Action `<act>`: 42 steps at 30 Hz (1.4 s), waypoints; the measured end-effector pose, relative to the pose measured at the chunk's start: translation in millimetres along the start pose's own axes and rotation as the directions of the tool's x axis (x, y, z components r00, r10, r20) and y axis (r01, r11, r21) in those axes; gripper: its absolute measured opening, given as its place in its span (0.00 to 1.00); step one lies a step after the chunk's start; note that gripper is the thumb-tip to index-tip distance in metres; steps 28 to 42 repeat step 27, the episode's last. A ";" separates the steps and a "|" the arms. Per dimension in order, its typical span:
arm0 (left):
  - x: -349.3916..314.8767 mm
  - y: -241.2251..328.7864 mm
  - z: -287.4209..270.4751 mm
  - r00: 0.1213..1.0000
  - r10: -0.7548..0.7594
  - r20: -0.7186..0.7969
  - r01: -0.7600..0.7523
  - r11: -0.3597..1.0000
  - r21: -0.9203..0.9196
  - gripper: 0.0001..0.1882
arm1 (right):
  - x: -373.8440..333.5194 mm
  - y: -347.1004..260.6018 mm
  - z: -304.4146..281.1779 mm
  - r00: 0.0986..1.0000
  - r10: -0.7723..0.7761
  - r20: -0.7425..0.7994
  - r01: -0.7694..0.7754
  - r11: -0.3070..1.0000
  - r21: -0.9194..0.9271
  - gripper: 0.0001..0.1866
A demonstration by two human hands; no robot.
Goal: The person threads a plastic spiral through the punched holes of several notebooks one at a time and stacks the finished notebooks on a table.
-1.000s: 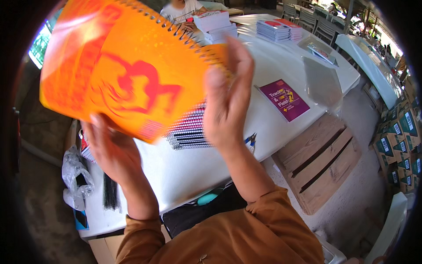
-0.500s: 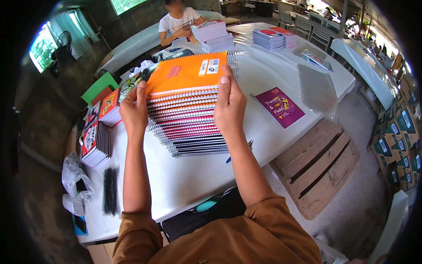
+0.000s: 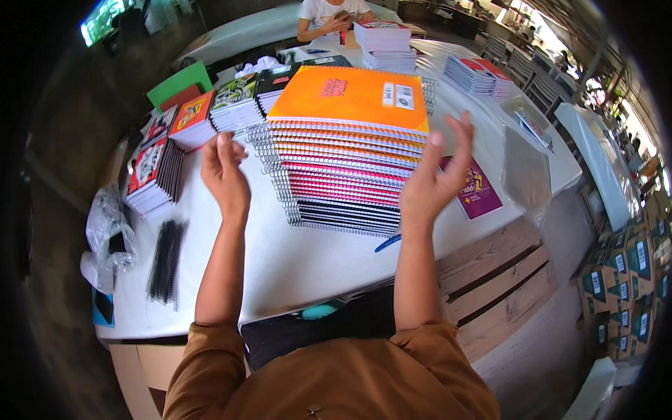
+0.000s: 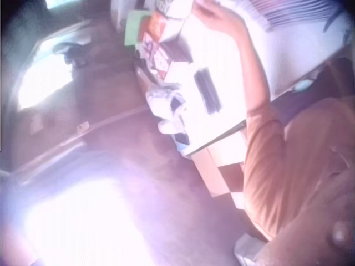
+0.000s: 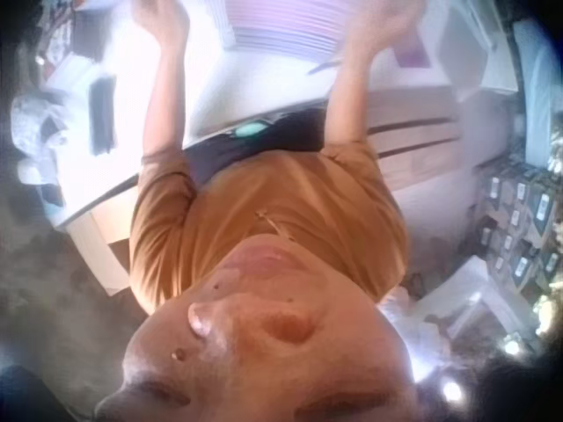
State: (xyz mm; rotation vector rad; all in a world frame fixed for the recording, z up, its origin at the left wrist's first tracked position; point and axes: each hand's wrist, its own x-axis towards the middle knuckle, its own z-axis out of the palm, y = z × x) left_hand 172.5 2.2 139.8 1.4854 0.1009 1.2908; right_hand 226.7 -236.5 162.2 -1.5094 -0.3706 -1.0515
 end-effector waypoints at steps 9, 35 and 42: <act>-130.5 -10.0 -250.9 0.919 -0.186 -0.347 0.359 0.759 0.543 0.09 | -103.0 57.8 -80.2 0.901 0.277 0.334 -0.209 0.952 -0.225 0.22; -397.2 127.7 -569.3 0.254 -0.254 -0.933 0.829 -0.440 0.345 0.16 | -88.4 248.0 -146.4 0.909 0.417 0.021 -0.062 0.185 -0.981 0.33; -397.2 127.7 -569.3 0.254 -0.254 -0.933 0.829 -0.440 0.345 0.16 | -88.4 248.0 -146.4 0.909 0.417 0.021 -0.062 0.185 -0.981 0.33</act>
